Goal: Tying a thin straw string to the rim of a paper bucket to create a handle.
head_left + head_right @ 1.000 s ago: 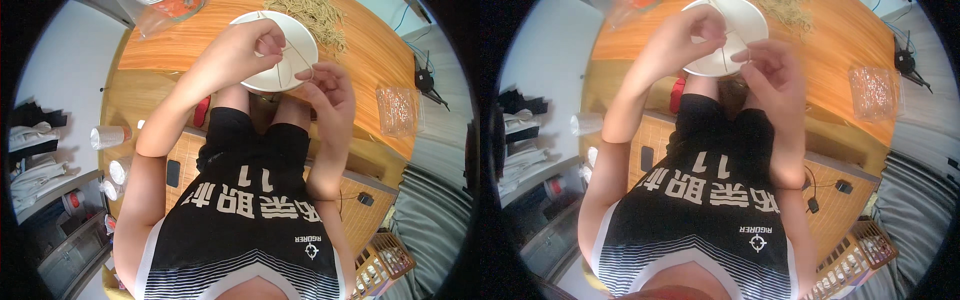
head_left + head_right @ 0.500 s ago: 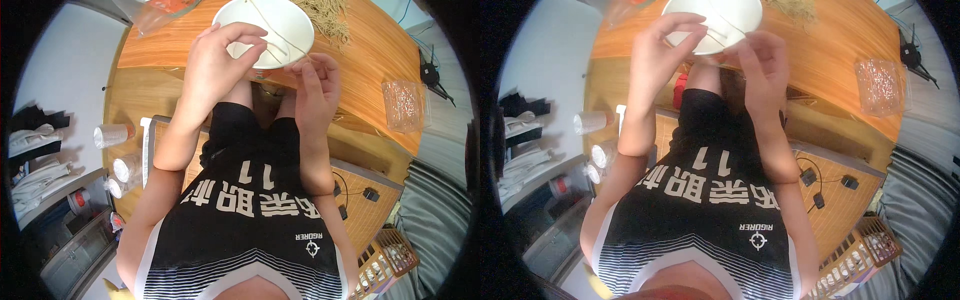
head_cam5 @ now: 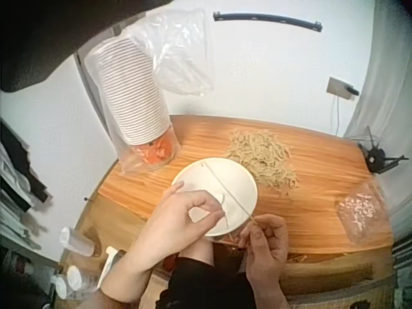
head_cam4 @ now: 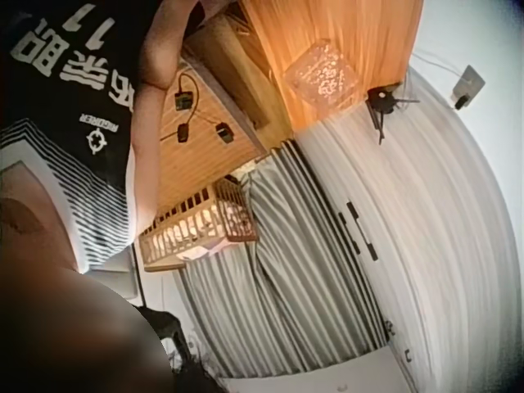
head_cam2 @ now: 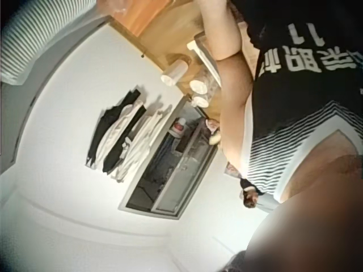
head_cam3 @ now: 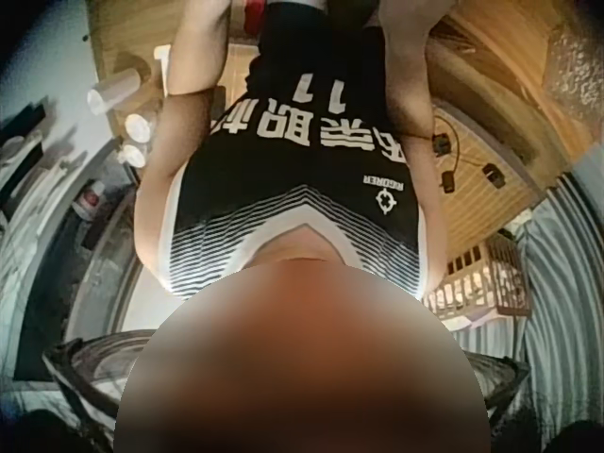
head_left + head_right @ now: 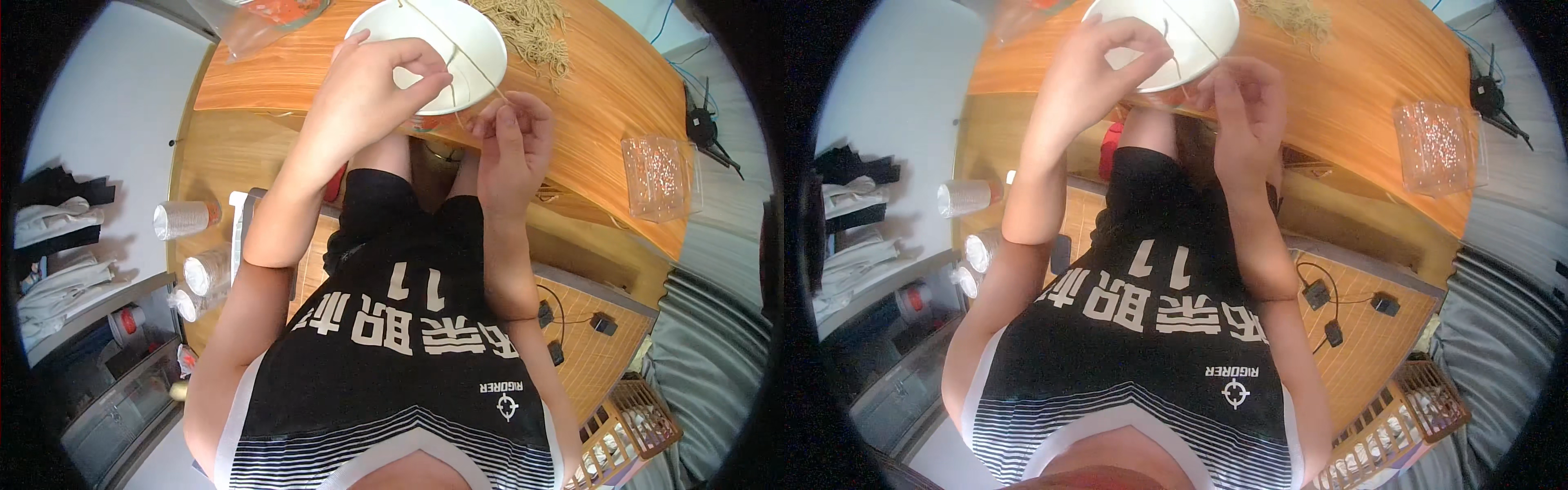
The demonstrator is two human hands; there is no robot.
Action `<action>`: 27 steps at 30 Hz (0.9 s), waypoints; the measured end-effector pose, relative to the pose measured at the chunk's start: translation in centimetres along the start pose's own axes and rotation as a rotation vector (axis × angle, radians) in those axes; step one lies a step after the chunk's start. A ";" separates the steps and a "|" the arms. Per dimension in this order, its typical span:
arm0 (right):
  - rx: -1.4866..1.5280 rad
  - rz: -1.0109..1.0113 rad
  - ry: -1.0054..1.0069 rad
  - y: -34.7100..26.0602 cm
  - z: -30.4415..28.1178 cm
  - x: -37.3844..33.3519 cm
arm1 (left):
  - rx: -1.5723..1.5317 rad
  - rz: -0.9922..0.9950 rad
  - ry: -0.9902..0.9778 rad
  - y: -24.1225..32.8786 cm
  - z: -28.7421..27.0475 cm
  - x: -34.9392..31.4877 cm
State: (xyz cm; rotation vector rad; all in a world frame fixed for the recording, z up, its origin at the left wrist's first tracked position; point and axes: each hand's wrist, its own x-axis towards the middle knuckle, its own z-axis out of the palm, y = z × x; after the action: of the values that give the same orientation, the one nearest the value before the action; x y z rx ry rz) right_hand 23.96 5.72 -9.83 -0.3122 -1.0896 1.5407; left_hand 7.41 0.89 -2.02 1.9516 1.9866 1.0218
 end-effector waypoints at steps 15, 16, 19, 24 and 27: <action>0.026 0.138 0.160 0.3 0.0 -2.8 | 0.012 0.117 0.273 0.5 1.3 -1.8; 0.041 0.149 0.177 0.3 0.1 -2.9 | 0.012 0.115 0.270 0.7 1.3 -1.9; 0.047 0.208 0.204 0.2 0.6 -3.0 | 0.045 0.139 0.372 1.3 1.9 -2.4; 0.059 0.202 0.184 0.5 0.5 -3.0 | -0.172 0.099 0.381 1.5 3.1 -4.1; 0.073 0.182 0.191 0.8 0.4 -2.9 | -0.147 0.133 0.337 1.8 2.3 -4.4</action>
State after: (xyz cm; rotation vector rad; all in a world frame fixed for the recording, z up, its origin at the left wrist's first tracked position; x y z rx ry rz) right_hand 24.02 3.00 -11.28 -0.5095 -0.8719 1.6701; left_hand 10.72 -2.57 -4.15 1.9581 1.8885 1.5743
